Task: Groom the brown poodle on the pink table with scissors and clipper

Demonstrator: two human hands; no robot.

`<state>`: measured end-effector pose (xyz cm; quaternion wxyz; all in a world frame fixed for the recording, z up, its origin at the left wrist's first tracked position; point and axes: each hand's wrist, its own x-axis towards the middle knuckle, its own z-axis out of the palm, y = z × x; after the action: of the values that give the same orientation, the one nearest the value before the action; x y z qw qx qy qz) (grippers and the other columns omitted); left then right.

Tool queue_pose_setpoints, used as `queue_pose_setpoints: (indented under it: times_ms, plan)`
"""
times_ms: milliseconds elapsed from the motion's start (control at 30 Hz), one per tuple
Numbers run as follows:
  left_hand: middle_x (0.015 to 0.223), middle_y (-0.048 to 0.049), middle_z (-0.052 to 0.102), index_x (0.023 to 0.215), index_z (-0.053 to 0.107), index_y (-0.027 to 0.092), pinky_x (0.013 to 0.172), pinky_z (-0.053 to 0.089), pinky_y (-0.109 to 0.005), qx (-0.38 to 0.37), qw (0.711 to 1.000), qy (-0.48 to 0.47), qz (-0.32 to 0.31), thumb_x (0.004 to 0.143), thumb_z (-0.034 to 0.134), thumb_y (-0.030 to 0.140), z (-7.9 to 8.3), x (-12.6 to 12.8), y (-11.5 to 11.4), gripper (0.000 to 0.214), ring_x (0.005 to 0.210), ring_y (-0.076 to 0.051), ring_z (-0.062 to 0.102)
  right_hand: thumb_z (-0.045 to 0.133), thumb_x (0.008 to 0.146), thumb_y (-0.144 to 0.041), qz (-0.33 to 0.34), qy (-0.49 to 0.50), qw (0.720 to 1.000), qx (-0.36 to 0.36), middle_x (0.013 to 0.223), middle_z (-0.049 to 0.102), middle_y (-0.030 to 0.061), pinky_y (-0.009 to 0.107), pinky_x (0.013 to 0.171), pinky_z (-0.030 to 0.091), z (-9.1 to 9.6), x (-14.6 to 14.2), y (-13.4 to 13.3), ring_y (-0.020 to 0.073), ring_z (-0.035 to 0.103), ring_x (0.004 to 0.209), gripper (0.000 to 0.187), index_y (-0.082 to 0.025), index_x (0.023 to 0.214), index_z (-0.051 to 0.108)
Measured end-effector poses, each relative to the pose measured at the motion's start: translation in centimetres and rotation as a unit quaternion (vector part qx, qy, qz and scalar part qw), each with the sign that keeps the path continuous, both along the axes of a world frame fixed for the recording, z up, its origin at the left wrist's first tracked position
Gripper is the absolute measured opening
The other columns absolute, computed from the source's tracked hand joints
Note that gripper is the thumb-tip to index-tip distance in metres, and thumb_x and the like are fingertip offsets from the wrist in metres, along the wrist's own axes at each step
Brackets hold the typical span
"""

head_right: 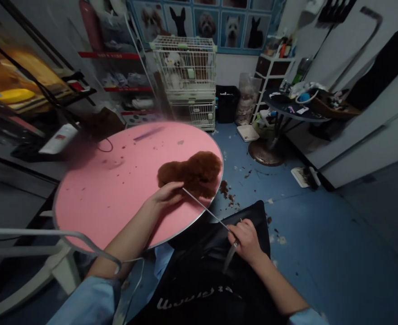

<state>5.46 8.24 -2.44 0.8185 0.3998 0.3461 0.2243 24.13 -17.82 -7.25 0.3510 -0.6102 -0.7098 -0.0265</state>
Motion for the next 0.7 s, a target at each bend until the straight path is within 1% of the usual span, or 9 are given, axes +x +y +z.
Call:
queue_pose_setpoints:
  times_ms: [100,167,233,333,367,433,500,600,700]
  plan:
    - [0.09,-0.0155,0.073,0.086,0.07,0.009,0.084,0.055,-0.036,-0.07,0.997,-0.044,-0.003,0.075,0.057,0.014,0.1,0.2,0.0,0.018,0.092,-0.025,0.068,0.051,0.086,-0.018,0.054,0.019,0.997,-0.061,0.063,0.059,0.001,0.036,0.074,0.043,-0.9,-0.2,-1.1,0.015,0.052,0.058,0.015,-0.021,0.091,0.065]
    - [0.089,-0.0148,0.073,0.087,0.07,0.008,0.082,0.055,-0.035,-0.073,0.995,-0.058,0.025,0.075,0.056,0.013,0.1,0.2,0.0,0.019,0.088,-0.023,0.069,0.05,0.087,-0.024,0.042,0.095,0.989,-0.103,0.064,0.058,0.0015,0.035,0.069,0.045,-2.2,-1.2,-2.6,0.0163,0.052,0.059,0.013,-0.022,0.084,0.062]
    - [0.085,-0.0141,0.073,0.083,0.07,0.008,0.079,0.056,-0.033,-0.055,0.996,-0.052,0.047,0.073,0.059,0.012,0.0,0.2,-0.1,0.016,0.082,-0.022,0.069,0.048,0.088,-0.034,-0.049,0.216,0.965,-0.142,0.065,0.057,0.0031,0.032,0.059,0.044,-3.7,-2.4,-4.1,0.018,0.053,0.06,0.019,-0.023,0.078,0.058]
    - [0.075,-0.0131,0.071,0.072,0.068,0.008,0.071,0.055,-0.031,-0.018,0.999,-0.029,0.04,0.069,0.063,0.015,-0.3,0.2,-0.2,0.009,0.071,-0.019,0.067,0.045,0.088,-0.051,-0.178,0.374,0.892,-0.18,0.063,0.054,0.0017,0.029,0.053,0.042,-4.4,-3.2,-4.4,0.0172,0.05,0.057,0.032,-0.022,0.079,0.056]
    - [0.071,-0.0121,0.07,0.068,0.067,0.008,0.068,0.054,-0.03,-0.01,0.999,-0.023,0.034,0.068,0.064,0.016,-0.3,0.2,-0.2,0.008,0.067,-0.018,0.066,0.047,0.085,-0.055,-0.205,0.404,0.873,-0.182,0.06,0.052,0.0003,0.028,0.053,0.041,-4.1,-2.9,-3.5,0.0162,0.047,0.055,0.036,-0.021,0.08,0.056]
    - [0.063,-0.0098,0.067,0.061,0.065,0.009,0.062,0.051,-0.027,-0.002,1.0,-0.016,0.025,0.065,0.067,0.017,-0.4,0.2,-0.3,0.01,0.061,-0.015,0.063,0.05,0.077,-0.062,-0.236,0.428,0.853,-0.183,0.055,0.045,-0.0031,0.027,0.05,0.036,-3.1,-1.4,-0.3,0.0141,0.041,0.051,0.044,-0.019,0.082,0.056]
    - [0.053,-0.006,0.061,0.053,0.061,0.009,0.053,0.045,-0.023,0.003,1.0,-0.007,0.01,0.063,0.07,0.018,-0.3,0.1,-0.4,0.016,0.051,-0.011,0.055,0.052,0.072,-0.065,-0.225,0.422,0.858,-0.188,0.054,0.045,-0.004,0.026,0.052,0.036,-2.0,0.7,4.3,0.0134,0.041,0.052,0.05,-0.017,0.082,0.058]
    - [0.04,0.0011,0.046,0.042,0.052,0.012,0.042,0.029,-0.02,0.013,1.0,0.006,-0.017,0.059,0.073,0.019,0.0,0.1,-0.5,0.029,0.04,-0.005,0.039,0.054,0.068,-0.068,-0.181,0.406,0.866,-0.231,0.051,0.046,-0.0037,0.025,0.051,0.033,-1.0,3.8,11.2,0.0123,0.041,0.051,0.051,-0.017,0.073,0.059]
    - [0.04,0.0012,0.046,0.041,0.052,0.013,0.042,0.026,-0.02,0.016,0.999,0.008,-0.032,0.058,0.074,0.021,0.2,0.2,-0.7,0.029,0.041,-0.005,0.038,0.05,0.07,-0.07,-0.141,0.383,0.867,-0.288,0.048,0.048,-0.0026,0.025,0.046,0.032,-0.3,5.7,15.0,0.0111,0.041,0.044,0.055,-0.016,0.066,0.057]
